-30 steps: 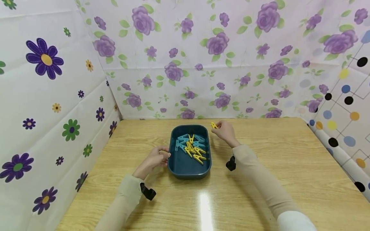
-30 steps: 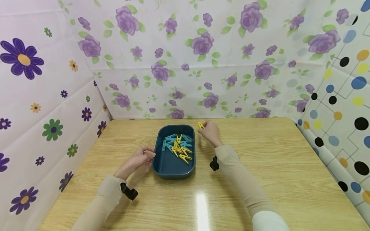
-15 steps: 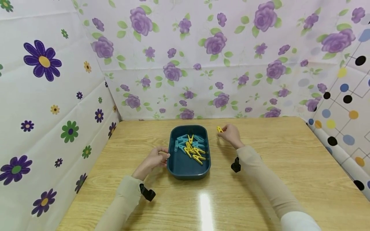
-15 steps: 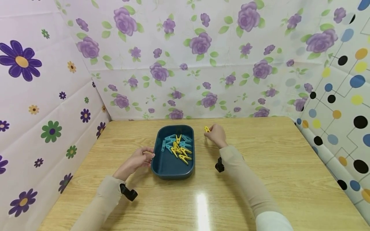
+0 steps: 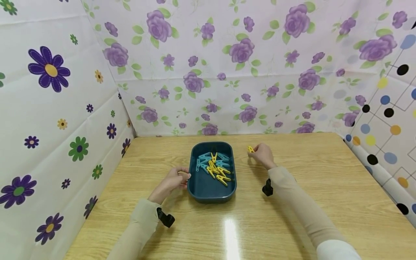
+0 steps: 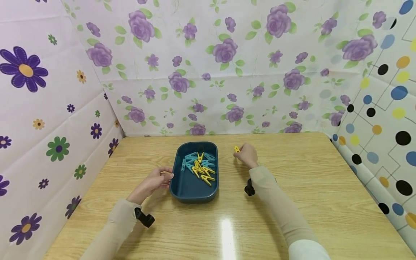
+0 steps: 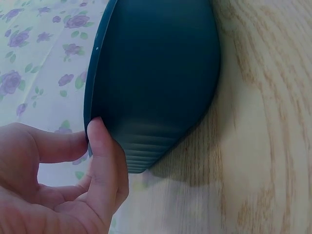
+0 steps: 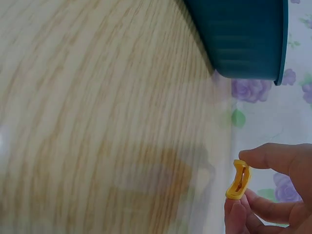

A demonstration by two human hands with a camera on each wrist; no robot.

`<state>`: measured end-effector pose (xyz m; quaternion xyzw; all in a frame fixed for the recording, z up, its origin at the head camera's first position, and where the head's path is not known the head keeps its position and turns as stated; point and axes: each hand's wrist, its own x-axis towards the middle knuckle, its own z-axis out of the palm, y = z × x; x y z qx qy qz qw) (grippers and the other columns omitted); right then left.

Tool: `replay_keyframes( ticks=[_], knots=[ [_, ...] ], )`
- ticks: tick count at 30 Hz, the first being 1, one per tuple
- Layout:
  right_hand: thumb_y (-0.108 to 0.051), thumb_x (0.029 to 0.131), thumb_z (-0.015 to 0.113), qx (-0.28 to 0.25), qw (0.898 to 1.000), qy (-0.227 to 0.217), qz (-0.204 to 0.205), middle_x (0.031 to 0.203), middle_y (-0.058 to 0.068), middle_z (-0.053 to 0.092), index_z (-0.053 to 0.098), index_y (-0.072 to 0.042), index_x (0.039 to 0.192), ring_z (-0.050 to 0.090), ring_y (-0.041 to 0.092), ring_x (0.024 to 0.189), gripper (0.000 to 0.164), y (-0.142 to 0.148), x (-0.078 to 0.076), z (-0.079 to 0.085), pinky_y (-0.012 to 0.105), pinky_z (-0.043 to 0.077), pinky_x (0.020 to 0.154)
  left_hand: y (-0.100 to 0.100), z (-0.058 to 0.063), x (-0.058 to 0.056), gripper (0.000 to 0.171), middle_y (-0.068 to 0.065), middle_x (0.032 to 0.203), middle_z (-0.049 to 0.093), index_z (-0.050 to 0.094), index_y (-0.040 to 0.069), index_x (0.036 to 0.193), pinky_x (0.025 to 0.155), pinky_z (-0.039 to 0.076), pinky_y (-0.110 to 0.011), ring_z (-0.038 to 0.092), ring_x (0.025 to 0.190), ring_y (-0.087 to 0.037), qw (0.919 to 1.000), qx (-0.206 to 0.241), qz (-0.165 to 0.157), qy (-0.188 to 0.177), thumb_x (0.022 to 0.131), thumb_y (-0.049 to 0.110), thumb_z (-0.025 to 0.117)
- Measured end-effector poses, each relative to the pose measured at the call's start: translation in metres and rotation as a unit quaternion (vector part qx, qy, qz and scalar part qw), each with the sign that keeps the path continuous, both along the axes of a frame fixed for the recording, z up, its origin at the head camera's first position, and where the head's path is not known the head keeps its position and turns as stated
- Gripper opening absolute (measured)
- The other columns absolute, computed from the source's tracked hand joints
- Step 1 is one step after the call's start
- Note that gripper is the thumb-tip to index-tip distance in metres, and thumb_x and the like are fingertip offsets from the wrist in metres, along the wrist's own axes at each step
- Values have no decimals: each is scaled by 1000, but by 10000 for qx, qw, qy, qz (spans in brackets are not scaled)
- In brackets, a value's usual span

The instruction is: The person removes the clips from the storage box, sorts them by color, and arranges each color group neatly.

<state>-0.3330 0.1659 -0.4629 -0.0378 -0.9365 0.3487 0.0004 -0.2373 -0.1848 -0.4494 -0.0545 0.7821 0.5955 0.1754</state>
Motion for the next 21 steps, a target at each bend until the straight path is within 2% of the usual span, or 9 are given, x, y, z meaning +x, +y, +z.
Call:
replay_keyframes(
  ticks=[9,12,15,18,21],
  knots=[
    [-21,82,73,149,9996,-244,-49,100,19,65,64,3,96,55,19,72,28,8,1,-3,25,42,55,0,0,-1,29,-7,81,60,49,-5,125,64,53,-30,56,65,-13,10000,-23,7,22,98,6,51],
    [-22,81,74,159,9994,-283,-87,81,10,60,61,-2,84,48,16,63,24,10,0,-4,24,37,50,-1,-1,0,30,-6,80,60,48,-6,125,64,53,-29,56,64,-12,10000,8,-14,31,98,6,51],
    [-22,81,74,79,9994,-330,-83,59,-1,41,49,-10,65,35,12,52,32,13,-1,-5,23,29,45,-1,0,0,30,-6,79,60,48,-6,125,64,53,-30,56,63,-12,10000,43,-20,24,98,6,51],
    [-20,81,74,-16,9993,-381,-60,49,-6,25,37,-15,54,23,9,45,46,15,-1,-5,23,23,42,0,0,0,30,-6,80,60,48,-6,125,64,53,-30,56,63,-12,10000,40,-37,29,98,6,51],
    [-18,81,72,-31,9991,-420,-47,45,-7,24,34,-17,50,21,8,42,49,16,-1,-6,23,22,41,0,1,0,31,-6,80,60,48,-6,126,64,53,-30,56,63,-12,10000,55,-40,27,98,6,52]
  ],
)
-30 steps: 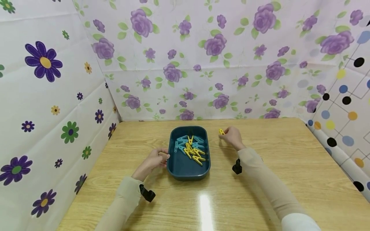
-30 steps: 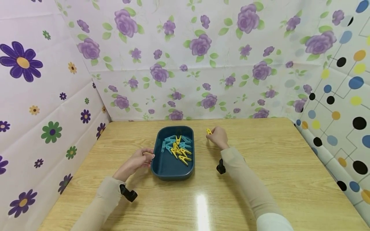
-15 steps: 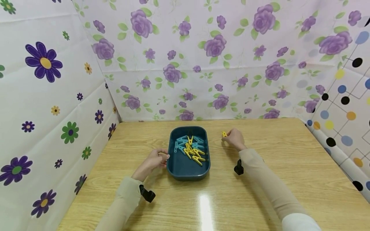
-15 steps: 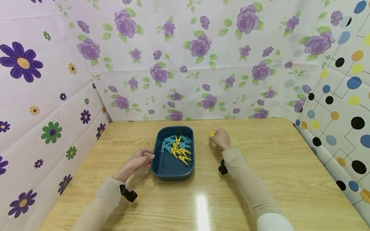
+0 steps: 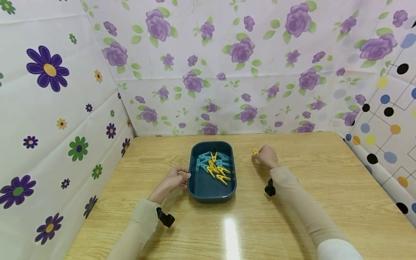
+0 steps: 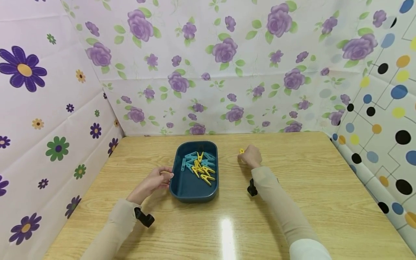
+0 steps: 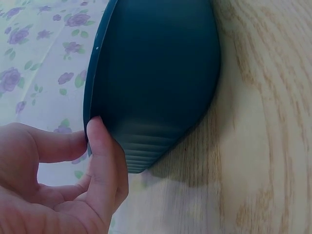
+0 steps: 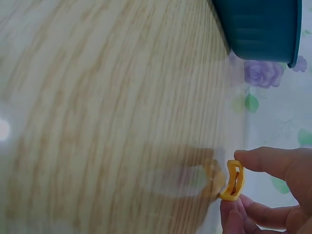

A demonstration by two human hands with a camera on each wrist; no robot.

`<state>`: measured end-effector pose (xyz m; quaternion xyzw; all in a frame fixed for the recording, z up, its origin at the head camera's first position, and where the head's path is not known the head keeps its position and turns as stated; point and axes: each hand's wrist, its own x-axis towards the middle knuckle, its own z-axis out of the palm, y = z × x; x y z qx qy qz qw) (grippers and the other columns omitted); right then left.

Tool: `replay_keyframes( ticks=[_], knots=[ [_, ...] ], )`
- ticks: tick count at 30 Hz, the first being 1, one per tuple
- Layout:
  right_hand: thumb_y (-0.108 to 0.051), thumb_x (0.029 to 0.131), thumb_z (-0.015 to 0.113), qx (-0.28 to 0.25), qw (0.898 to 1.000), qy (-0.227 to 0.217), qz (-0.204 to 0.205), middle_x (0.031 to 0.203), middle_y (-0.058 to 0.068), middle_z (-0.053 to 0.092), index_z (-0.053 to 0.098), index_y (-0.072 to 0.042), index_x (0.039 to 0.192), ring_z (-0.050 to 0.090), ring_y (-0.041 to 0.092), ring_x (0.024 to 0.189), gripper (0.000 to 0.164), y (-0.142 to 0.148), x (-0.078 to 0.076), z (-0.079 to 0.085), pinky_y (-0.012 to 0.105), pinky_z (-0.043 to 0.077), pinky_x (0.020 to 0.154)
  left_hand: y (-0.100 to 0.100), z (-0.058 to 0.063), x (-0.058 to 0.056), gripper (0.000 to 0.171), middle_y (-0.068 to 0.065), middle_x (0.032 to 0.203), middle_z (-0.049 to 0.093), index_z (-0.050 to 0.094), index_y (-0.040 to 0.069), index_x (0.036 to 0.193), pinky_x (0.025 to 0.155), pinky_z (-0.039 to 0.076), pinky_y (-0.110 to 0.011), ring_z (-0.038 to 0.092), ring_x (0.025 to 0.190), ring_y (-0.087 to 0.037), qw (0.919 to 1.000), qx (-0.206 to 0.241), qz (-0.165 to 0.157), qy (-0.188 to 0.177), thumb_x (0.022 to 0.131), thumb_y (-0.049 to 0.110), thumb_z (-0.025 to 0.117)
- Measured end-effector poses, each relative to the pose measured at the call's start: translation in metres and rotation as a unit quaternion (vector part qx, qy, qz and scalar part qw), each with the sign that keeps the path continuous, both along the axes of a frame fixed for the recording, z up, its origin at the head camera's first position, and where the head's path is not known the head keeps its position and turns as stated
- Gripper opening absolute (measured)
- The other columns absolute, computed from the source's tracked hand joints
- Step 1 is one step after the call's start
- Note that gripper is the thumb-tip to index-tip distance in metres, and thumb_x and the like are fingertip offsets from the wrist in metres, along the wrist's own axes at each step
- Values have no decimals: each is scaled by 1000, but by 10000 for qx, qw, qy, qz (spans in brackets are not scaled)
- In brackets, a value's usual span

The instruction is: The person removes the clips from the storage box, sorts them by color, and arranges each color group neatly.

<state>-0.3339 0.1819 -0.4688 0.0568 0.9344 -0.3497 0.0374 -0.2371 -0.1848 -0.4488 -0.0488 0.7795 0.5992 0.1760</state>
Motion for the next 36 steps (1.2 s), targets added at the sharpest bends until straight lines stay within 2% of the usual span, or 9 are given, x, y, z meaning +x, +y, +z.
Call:
replay_keyframes(
  ticks=[13,17,21,24,25,27,30,33,36],
  knots=[
    [-18,79,73,-39,9999,-29,-134,45,-7,25,35,-16,50,22,7,42,48,-1,1,0,22,22,41,1,4,0,34,-5,79,60,46,-7,128,62,53,-29,56,63,-12,10000,9,-39,-2,98,8,52],
    [-23,82,72,56,9999,3,-130,48,-6,30,40,-14,54,25,8,44,44,1,-1,0,22,23,42,1,3,0,33,-4,79,59,47,-6,128,64,53,-29,56,64,-12,10000,-91,-24,-17,98,8,52],
    [-29,90,67,254,9994,210,-122,72,9,59,60,-3,77,47,14,58,30,1,-1,3,23,36,47,1,2,0,31,-4,78,59,48,-5,127,65,54,-30,56,65,-12,9999,-111,-6,-45,98,8,52],
    [-28,93,61,249,9989,388,-61,95,19,68,66,3,95,57,20,69,31,-1,-2,9,25,42,51,0,2,0,31,-3,78,59,49,-4,126,66,54,-31,57,65,-12,9999,-121,12,-50,98,8,52],
    [-27,94,59,241,9987,455,-39,94,19,68,66,3,96,57,19,68,31,-2,-2,11,25,42,51,0,2,0,31,-4,78,59,49,-4,126,66,54,-31,57,65,-12,9999,-129,8,-51,98,8,52],
    [-25,95,56,175,9983,557,20,78,13,66,66,1,89,53,17,60,29,-4,-3,15,24,38,49,0,2,0,31,-4,79,60,49,-4,126,67,55,-31,57,65,-12,9999,-134,17,-51,98,9,52],
    [-22,94,55,74,9973,726,119,57,1,52,61,-4,75,41,11,48,27,-7,-5,20,24,32,45,0,2,1,31,-6,80,60,49,-4,127,67,55,-32,58,65,-12,9999,-152,18,-35,99,9,52],
    [-21,95,53,-4,9964,823,198,49,-5,36,51,-10,62,28,9,44,35,-9,-7,23,24,24,44,0,2,0,31,-7,81,61,50,-5,126,67,55,-32,58,65,-12,9999,-160,43,-31,99,9,52],
    [-20,95,52,-76,9958,892,201,47,-7,30,43,-15,56,23,9,44,40,-12,-8,26,24,21,45,0,0,0,30,-7,82,61,50,-5,126,67,55,-32,58,65,-12,9999,-148,51,-35,98,8,52]
  ],
)
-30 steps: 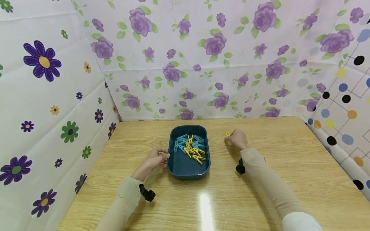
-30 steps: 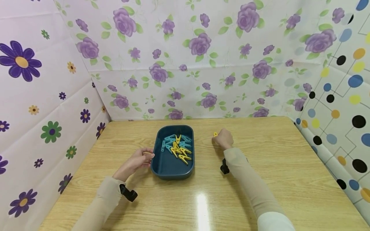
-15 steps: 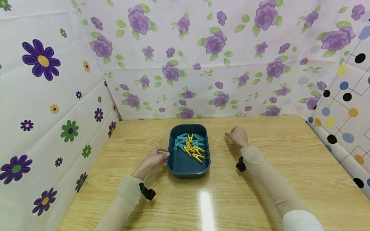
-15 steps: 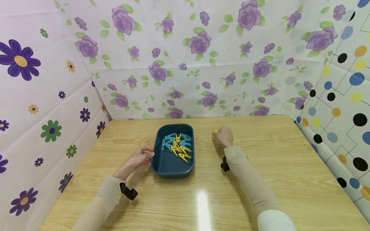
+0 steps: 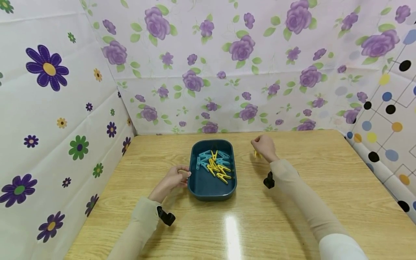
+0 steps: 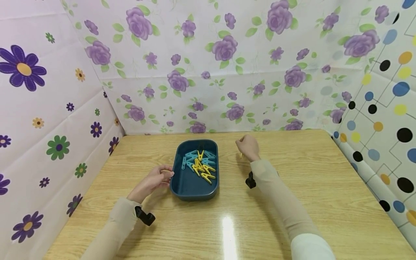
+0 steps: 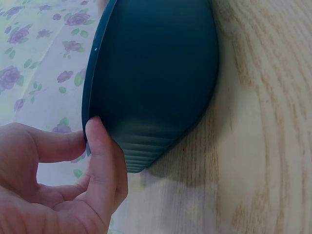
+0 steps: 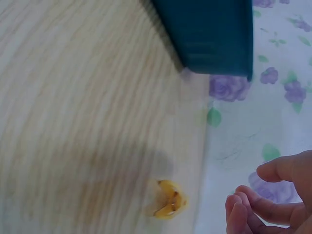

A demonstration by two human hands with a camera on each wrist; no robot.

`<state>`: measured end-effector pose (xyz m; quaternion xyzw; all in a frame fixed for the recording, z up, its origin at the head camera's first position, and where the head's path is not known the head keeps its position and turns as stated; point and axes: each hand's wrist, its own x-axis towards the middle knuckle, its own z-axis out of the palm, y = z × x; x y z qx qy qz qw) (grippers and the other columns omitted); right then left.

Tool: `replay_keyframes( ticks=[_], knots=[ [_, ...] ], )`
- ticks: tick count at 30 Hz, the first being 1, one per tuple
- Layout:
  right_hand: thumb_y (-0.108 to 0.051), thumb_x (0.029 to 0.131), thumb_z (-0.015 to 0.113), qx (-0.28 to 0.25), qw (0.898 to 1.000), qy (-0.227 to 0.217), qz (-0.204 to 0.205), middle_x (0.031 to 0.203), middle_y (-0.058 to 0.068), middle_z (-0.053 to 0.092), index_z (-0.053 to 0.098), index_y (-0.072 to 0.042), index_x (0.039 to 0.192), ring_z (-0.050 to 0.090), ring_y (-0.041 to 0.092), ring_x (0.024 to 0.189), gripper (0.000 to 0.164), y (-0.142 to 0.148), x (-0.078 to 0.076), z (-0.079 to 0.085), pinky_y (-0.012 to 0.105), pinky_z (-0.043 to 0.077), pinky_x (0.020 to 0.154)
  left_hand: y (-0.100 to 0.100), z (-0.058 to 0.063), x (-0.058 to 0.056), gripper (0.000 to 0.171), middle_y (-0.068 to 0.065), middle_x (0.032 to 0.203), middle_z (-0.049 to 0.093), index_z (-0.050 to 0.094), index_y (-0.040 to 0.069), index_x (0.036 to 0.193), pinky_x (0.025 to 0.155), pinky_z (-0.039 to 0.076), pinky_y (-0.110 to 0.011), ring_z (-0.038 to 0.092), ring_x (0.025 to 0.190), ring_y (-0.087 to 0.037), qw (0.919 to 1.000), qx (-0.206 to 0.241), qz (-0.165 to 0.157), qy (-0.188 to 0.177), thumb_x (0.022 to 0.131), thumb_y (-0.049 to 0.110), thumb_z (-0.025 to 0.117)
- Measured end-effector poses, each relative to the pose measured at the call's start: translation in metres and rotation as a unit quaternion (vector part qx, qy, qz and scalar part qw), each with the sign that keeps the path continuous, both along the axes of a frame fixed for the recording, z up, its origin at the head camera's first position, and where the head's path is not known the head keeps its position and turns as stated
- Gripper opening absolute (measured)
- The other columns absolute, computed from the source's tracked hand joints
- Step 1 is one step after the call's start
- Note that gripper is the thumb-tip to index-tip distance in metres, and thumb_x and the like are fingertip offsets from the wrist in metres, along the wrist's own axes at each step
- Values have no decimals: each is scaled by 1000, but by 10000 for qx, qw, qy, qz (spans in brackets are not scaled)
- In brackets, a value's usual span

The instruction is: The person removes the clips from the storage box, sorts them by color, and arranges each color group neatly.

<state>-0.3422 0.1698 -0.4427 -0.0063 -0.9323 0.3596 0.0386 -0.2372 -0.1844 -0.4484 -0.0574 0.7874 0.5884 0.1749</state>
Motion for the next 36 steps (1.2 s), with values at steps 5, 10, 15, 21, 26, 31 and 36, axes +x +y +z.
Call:
replay_keyframes(
  ticks=[5,10,15,21,26,31,36],
  knots=[
    [-18,95,51,-134,9997,138,135,50,-2,42,56,-7,64,29,9,44,33,-5,2,6,24,28,47,0,-2,1,32,-8,82,61,49,-6,126,66,55,-31,57,64,-12,10000,84,-9,-41,98,8,52],
    [-17,94,52,-308,9989,231,285,83,18,70,70,4,102,46,11,52,29,-11,5,12,27,43,58,1,-2,2,30,-9,83,61,50,-4,126,66,54,-31,57,64,-12,9999,68,56,-53,98,8,52],
    [-17,93,50,-345,9984,162,417,92,22,70,70,4,104,48,12,55,30,-18,5,19,30,45,63,1,-2,2,30,-9,83,61,50,-4,126,66,54,-31,57,64,-13,9999,60,55,-63,98,8,52],
    [-17,93,49,-682,9961,-133,541,100,23,70,69,4,109,67,30,79,32,-25,5,28,34,53,69,1,-1,0,31,-6,81,60,50,-4,126,65,54,-30,57,64,-12,9999,88,56,-67,99,9,52],
    [-18,94,48,-688,9952,-355,593,109,25,68,68,2,110,67,37,96,33,-33,8,33,34,53,71,0,-1,0,30,-5,79,60,50,-4,126,64,54,-30,57,64,-11,9999,102,30,-36,99,9,52],
    [-16,92,51,-603,9953,-305,691,99,20,71,71,-1,103,68,29,82,28,-41,10,35,27,49,61,0,-1,0,30,-5,80,60,50,-4,126,64,54,-30,57,64,-11,9999,99,11,-39,99,9,52],
    [-18,93,52,-551,9938,-413,875,94,17,71,72,-3,100,67,24,80,27,-50,12,40,29,51,64,0,-1,1,31,-2,77,58,49,-4,127,63,53,-29,56,63,-11,9998,184,12,-88,99,9,52]
  ],
)
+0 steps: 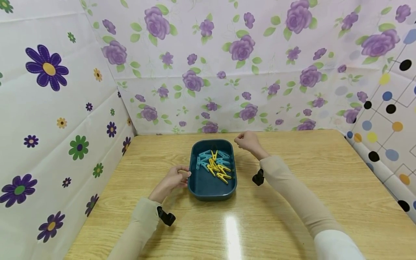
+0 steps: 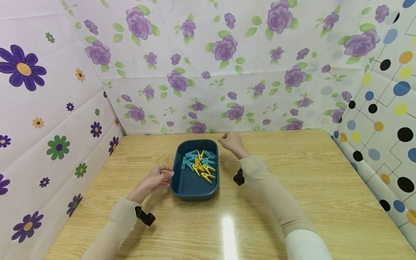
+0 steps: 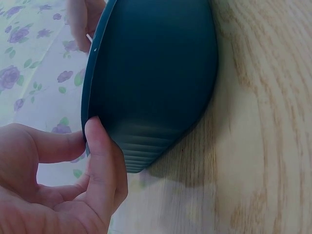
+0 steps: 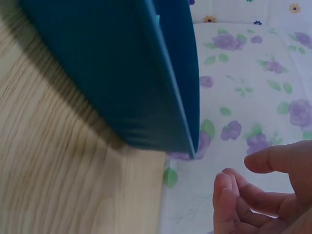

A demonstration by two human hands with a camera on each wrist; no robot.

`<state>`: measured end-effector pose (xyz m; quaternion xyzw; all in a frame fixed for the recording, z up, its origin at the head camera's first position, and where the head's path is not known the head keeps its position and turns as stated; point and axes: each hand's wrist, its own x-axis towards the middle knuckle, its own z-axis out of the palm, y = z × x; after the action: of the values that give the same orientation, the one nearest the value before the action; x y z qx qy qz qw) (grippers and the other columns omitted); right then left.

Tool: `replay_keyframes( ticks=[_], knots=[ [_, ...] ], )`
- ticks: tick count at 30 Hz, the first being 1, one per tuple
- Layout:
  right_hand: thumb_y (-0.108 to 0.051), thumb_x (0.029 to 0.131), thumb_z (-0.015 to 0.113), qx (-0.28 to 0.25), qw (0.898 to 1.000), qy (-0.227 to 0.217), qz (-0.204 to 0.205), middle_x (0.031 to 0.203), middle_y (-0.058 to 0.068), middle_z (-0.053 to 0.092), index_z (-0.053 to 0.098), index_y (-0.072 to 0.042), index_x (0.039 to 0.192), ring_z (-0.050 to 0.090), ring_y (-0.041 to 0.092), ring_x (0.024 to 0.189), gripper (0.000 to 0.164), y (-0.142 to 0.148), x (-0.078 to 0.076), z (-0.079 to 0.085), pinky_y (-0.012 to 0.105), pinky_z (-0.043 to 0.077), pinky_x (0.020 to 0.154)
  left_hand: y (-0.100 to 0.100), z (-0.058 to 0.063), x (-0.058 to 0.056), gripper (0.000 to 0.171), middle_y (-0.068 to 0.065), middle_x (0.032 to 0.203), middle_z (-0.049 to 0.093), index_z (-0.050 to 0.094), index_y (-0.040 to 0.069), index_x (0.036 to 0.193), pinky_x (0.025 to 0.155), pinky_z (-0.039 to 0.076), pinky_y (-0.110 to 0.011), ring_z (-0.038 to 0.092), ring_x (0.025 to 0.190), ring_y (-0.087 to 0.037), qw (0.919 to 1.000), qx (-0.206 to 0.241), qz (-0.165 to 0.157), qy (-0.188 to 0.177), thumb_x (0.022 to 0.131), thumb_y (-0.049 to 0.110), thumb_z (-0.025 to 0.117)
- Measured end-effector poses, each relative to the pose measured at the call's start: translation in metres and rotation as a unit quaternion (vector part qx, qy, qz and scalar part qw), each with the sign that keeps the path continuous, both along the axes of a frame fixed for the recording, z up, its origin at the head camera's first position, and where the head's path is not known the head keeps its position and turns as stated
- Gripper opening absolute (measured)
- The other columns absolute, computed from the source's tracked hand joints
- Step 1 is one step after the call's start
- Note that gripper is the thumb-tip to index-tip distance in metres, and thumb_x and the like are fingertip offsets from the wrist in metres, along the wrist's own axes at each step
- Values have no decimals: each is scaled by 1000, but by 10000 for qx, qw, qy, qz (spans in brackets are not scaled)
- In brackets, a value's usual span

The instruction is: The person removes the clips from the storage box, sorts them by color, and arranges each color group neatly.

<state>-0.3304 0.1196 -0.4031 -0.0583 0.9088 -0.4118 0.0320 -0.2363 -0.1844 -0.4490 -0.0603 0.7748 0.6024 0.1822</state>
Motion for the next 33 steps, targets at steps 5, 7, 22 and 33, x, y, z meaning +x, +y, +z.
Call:
replay_keyframes(
  ticks=[5,7,22,33],
  knots=[
    [-18,94,51,51,9994,-237,227,93,16,71,70,0,96,68,21,80,26,-10,0,6,31,56,71,0,0,0,32,-3,77,58,49,-4,128,63,53,-28,56,63,-11,10000,34,14,-30,99,9,52],
    [-18,94,52,56,9990,-328,301,95,18,71,70,0,95,68,19,77,25,-13,0,8,32,57,72,0,1,1,32,-3,78,58,49,-4,128,63,53,-28,56,63,-12,10000,35,14,-29,99,10,52],
    [-18,96,56,-193,9868,-1354,863,69,3,59,66,-1,94,55,12,60,20,-46,-4,8,38,56,79,1,1,1,32,-6,83,58,50,-3,127,64,54,-29,56,64,-12,9999,-27,95,-30,98,10,53],
    [-21,97,56,64,9784,-1695,1177,66,3,58,63,-9,74,52,12,56,27,-67,1,3,38,54,76,0,-2,-2,31,-6,82,59,50,-3,127,63,54,-28,56,64,-12,9999,-35,92,-23,99,10,53]
  ],
)
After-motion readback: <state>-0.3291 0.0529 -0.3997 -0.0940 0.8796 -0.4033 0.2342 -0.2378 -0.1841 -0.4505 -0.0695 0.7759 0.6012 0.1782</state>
